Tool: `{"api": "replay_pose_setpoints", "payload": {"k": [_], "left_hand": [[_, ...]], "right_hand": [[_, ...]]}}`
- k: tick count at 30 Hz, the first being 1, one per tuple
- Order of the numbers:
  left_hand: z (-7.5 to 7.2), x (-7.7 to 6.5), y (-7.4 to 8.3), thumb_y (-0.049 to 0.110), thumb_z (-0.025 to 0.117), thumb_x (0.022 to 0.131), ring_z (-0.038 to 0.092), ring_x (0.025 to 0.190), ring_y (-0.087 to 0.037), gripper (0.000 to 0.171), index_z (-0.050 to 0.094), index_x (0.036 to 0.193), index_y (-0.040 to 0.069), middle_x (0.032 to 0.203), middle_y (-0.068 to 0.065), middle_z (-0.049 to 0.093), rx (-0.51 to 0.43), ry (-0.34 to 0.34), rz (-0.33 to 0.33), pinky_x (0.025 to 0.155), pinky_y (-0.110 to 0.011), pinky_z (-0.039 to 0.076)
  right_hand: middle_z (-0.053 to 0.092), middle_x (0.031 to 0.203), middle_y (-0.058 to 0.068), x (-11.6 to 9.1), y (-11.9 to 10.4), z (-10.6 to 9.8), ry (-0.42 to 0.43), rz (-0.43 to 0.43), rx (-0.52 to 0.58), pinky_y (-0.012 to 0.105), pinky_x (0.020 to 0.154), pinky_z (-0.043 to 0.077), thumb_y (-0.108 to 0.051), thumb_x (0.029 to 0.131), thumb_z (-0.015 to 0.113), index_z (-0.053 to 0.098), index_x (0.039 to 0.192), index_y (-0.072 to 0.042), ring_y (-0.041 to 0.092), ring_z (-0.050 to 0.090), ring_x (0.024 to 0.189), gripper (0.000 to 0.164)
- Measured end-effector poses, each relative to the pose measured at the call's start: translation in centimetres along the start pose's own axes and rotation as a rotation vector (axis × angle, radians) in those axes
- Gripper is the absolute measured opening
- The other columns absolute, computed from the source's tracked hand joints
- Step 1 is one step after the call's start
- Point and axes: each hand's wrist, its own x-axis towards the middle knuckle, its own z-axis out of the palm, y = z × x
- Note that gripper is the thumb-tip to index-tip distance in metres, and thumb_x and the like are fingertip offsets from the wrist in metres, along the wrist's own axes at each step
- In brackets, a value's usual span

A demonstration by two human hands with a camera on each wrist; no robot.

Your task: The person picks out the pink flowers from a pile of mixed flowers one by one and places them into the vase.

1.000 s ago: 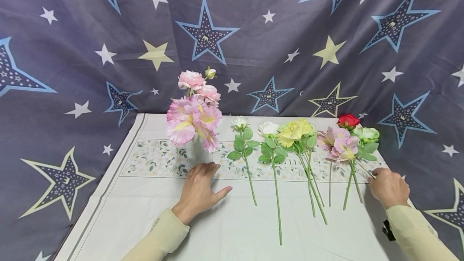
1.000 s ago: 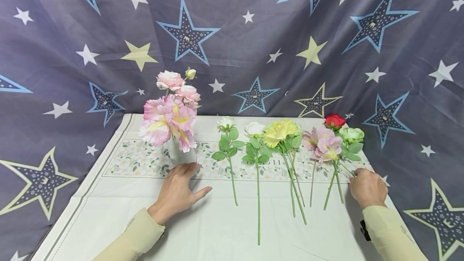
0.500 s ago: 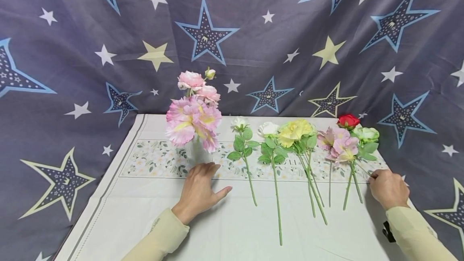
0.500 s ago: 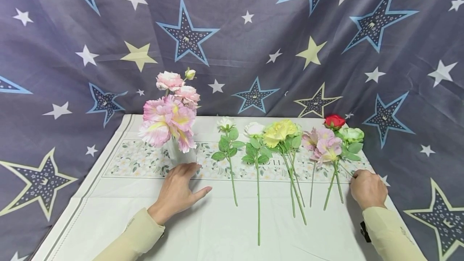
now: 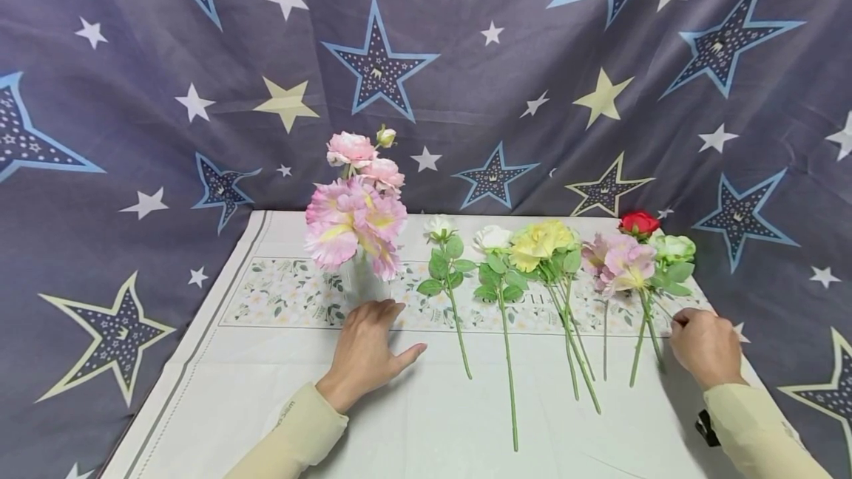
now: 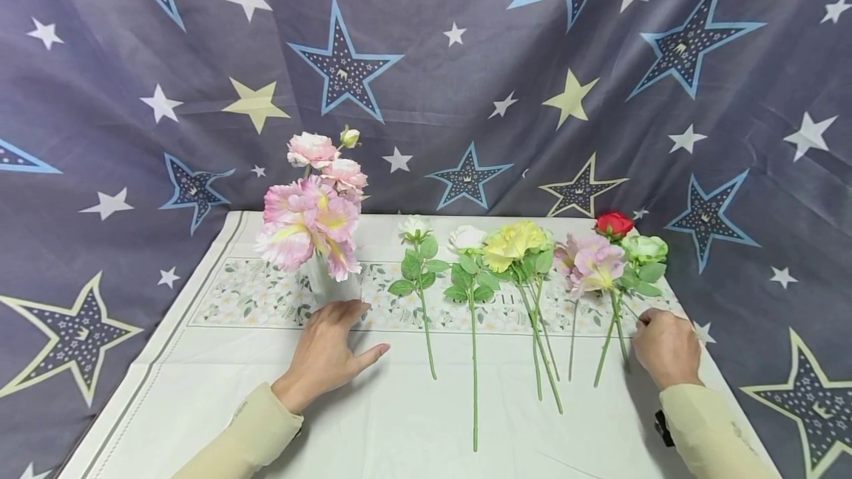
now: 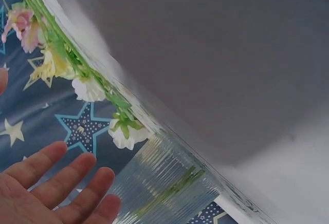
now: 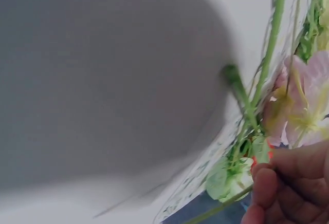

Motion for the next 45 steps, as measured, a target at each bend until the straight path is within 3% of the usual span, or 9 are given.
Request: {"api": "replay_pose_setpoints", "payload": {"k": [8, 19, 31, 34, 40, 45], "left_hand": [[0.0, 0.0, 0.1, 0.059, 0.084, 0.074, 0.062, 0.113, -0.036, 0.075, 0.070, 0.124, 0.006, 0.122, -0.015, 0.069, 0.002, 0.004, 0.012, 0.098, -0.054, 0.048], [-0.1, 0.1, 0.2, 0.059, 0.084, 0.074, 0.062, 0.112, -0.036, 0.074, 0.070, 0.124, 0.006, 0.122, -0.015, 0.069, 0.005, 0.008, 0.022, 0.097, -0.054, 0.048], [0.0, 0.2, 0.1, 0.059, 0.084, 0.073, 0.062, 0.112, -0.037, 0.075, 0.070, 0.125, 0.006, 0.121, -0.016, 0.069, 0.006, 0.021, 0.028, 0.097, -0.054, 0.049], [0.0, 0.3, 0.2, 0.058, 0.085, 0.073, 0.062, 0.112, -0.036, 0.074, 0.070, 0.124, 0.006, 0.121, -0.015, 0.070, -0.001, 0.025, 0.032, 0.096, -0.054, 0.049], [-0.1, 0.5, 0.3, 0.057, 0.085, 0.073, 0.063, 0.112, -0.036, 0.073, 0.070, 0.124, 0.007, 0.121, -0.015, 0.070, -0.014, 0.023, 0.034, 0.097, -0.054, 0.049], [0.0, 0.6, 0.4, 0.057, 0.085, 0.074, 0.063, 0.111, -0.035, 0.072, 0.070, 0.123, 0.007, 0.119, -0.013, 0.071, -0.012, 0.028, 0.047, 0.097, -0.053, 0.049]], "right_hand": [[0.069, 0.078, 0.024, -0.2, -1.3, -0.2, 0.038, 0.009, 0.027, 0.062, 0.060, 0.047, -0.003, 0.090, 0.065, 0.072, 0.085, 0.005, 0.049, 0.063, 0.068, 0.012], [0.072, 0.080, 0.023, -0.8, -3.2, -0.9, 0.136, -0.056, 0.077, 0.063, 0.064, 0.047, -0.005, 0.089, 0.064, 0.075, 0.087, 0.004, 0.050, 0.066, 0.071, 0.014], [0.073, 0.082, 0.023, -1.1, -5.2, -1.3, 0.219, -0.010, 0.142, 0.059, 0.068, 0.050, -0.008, 0.093, 0.064, 0.075, 0.095, 0.004, 0.044, 0.069, 0.072, 0.016], [0.073, 0.079, 0.021, -1.1, -5.8, -1.3, 0.254, -0.022, 0.167, 0.055, 0.065, 0.050, -0.007, 0.092, 0.066, 0.076, 0.094, 0.004, 0.039, 0.068, 0.067, 0.014], [0.072, 0.075, 0.018, -1.1, -7.1, -1.3, 0.300, -0.048, 0.193, 0.034, 0.056, 0.042, -0.004, 0.090, 0.070, 0.076, 0.093, 0.003, 0.029, 0.064, 0.061, 0.010], [0.071, 0.072, 0.015, -1.2, -8.5, -1.1, 0.309, -0.054, 0.220, 0.031, 0.059, 0.039, -0.005, 0.091, 0.072, 0.077, 0.094, 0.003, 0.021, 0.060, 0.059, 0.010]]}}
